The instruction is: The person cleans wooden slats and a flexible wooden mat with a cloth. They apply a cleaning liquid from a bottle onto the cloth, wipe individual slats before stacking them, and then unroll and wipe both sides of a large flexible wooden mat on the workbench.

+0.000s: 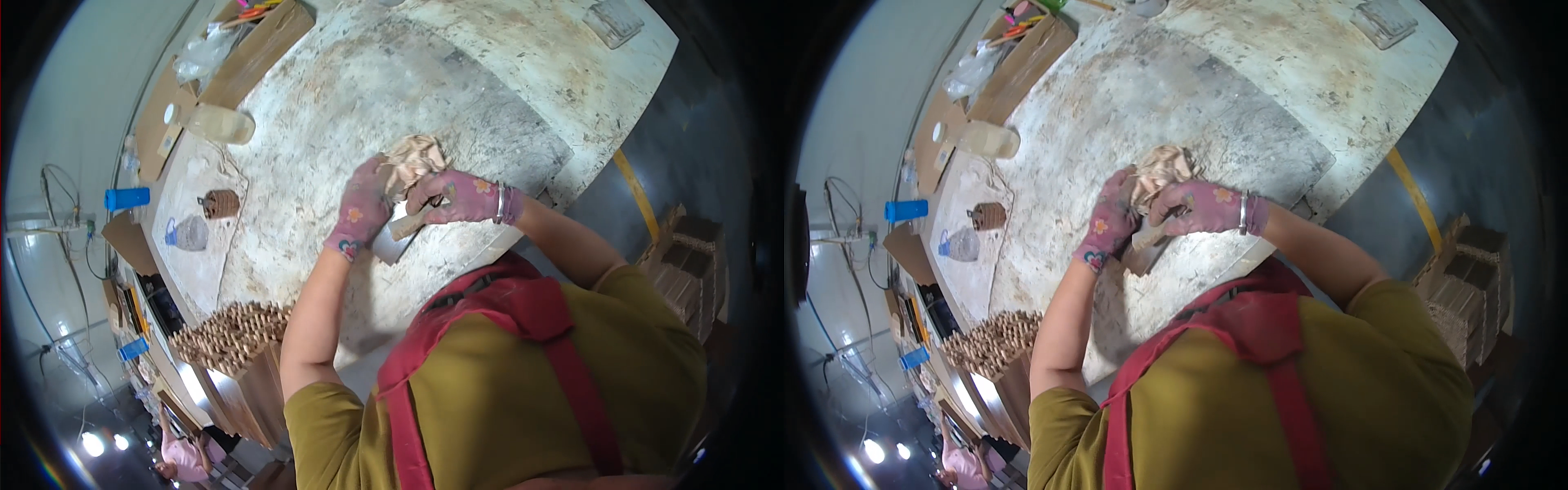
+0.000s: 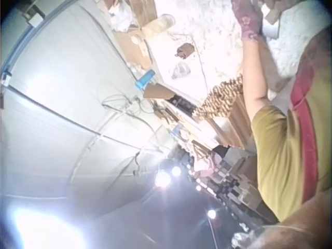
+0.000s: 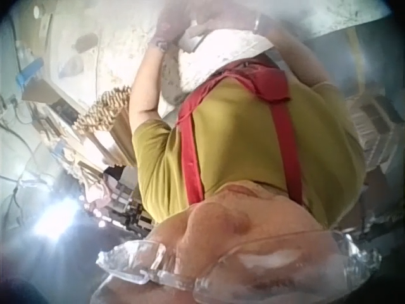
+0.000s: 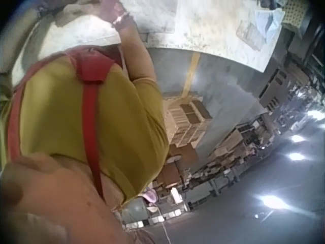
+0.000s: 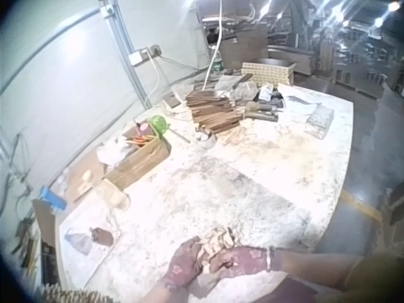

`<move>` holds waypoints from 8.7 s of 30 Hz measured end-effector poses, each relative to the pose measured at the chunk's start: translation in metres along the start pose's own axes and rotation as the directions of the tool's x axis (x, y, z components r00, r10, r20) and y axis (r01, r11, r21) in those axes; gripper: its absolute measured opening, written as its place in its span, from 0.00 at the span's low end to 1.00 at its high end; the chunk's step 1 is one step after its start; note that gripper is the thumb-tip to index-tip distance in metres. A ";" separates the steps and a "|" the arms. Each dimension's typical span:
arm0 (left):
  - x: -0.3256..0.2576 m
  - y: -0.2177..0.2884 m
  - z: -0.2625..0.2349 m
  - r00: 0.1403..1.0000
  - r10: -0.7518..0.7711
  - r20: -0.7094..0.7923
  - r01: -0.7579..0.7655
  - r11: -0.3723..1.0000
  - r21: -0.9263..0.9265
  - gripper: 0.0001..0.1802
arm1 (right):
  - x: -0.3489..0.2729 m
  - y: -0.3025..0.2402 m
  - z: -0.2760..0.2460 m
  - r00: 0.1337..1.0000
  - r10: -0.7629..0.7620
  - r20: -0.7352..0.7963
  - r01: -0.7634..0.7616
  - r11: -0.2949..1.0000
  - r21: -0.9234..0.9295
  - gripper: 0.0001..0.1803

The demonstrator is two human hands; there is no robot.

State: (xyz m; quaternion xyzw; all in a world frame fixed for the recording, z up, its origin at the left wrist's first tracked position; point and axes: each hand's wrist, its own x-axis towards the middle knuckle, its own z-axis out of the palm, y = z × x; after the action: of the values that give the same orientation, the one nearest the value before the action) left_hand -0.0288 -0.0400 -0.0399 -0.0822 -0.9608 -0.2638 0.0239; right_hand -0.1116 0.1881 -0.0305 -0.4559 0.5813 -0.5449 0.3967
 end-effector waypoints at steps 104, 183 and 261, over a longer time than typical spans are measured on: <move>-0.027 0.104 0.093 0.828 -0.274 -0.489 0.350 0.934 0.069 0.09 | 0.124 -0.048 0.024 0.904 -0.008 0.428 0.397 0.387 -0.832 0.23; -0.065 0.078 -0.004 0.895 -0.418 -0.157 0.439 0.889 0.133 0.46 | -0.018 -0.033 0.003 0.867 0.225 -0.445 0.061 0.838 0.542 0.27; -0.027 0.085 0.013 0.963 -0.119 -0.243 0.179 0.955 0.238 0.32 | -0.064 -0.015 -0.059 0.910 0.389 -0.141 -0.079 0.498 0.863 0.19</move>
State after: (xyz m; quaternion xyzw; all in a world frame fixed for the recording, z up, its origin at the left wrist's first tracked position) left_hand 0.0125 0.0350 -0.0108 0.0253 -0.9814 -0.1451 0.1233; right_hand -0.1494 0.2660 -0.0120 -0.0289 0.3587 -0.7621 0.5383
